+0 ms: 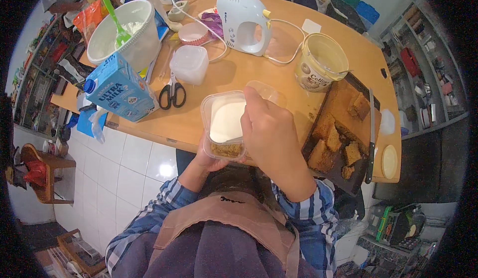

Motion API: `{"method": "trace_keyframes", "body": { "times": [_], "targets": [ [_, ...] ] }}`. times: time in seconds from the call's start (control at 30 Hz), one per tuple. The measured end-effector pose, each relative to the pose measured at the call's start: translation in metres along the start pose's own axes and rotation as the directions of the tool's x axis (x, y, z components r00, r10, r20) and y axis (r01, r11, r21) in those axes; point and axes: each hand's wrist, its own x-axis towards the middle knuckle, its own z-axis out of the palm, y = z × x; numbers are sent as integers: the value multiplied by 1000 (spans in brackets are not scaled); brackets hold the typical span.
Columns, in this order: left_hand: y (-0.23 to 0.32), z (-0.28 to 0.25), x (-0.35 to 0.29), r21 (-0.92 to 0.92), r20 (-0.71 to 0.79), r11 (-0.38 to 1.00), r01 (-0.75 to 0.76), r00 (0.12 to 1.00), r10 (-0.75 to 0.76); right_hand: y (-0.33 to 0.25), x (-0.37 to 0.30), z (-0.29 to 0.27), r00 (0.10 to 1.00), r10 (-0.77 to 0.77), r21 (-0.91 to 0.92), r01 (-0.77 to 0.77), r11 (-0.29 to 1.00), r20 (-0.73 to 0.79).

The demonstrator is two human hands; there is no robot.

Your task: The person places a piece of cake into a container, squeezes white cream from a piping bag onto it, adds brown crumbs from another container, and then pours liquid from a small clear container over the top.

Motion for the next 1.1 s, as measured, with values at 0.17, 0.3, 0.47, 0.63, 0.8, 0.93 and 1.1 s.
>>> {"method": "trace_keyframes", "body": {
  "times": [0.17,0.3,0.47,0.63,0.8,0.93,1.1],
  "targets": [
    [-1,-2,1,-20,41,1000,-6,999,7,-1,0,-2,999,12,4,-12,1000,38],
    [0,-3,-1,-49,72,999,-5,997,9,-1,-1,-1,996,21,8,-22,1000,82],
    [-2,1,1,-15,-15,1000,-1,1000,0,0,-1,-2,997,21,12,-22,1000,77],
    [0,0,0,10,4,1000,-6,1000,6,-3,0,0,996,23,12,-24,1000,84],
    [-1,0,2,-3,13,1000,-3,1000,3,-3,0,1,1000,-3,6,3,1000,-2],
    [-3,-5,1,-17,41,1000,-9,999,9,-5,0,-2,997,4,1,-4,1000,75],
    [-2,0,0,-19,14,1000,-17,1000,17,-4,1,-1,998,13,20,-15,1000,69]
  ]
}}
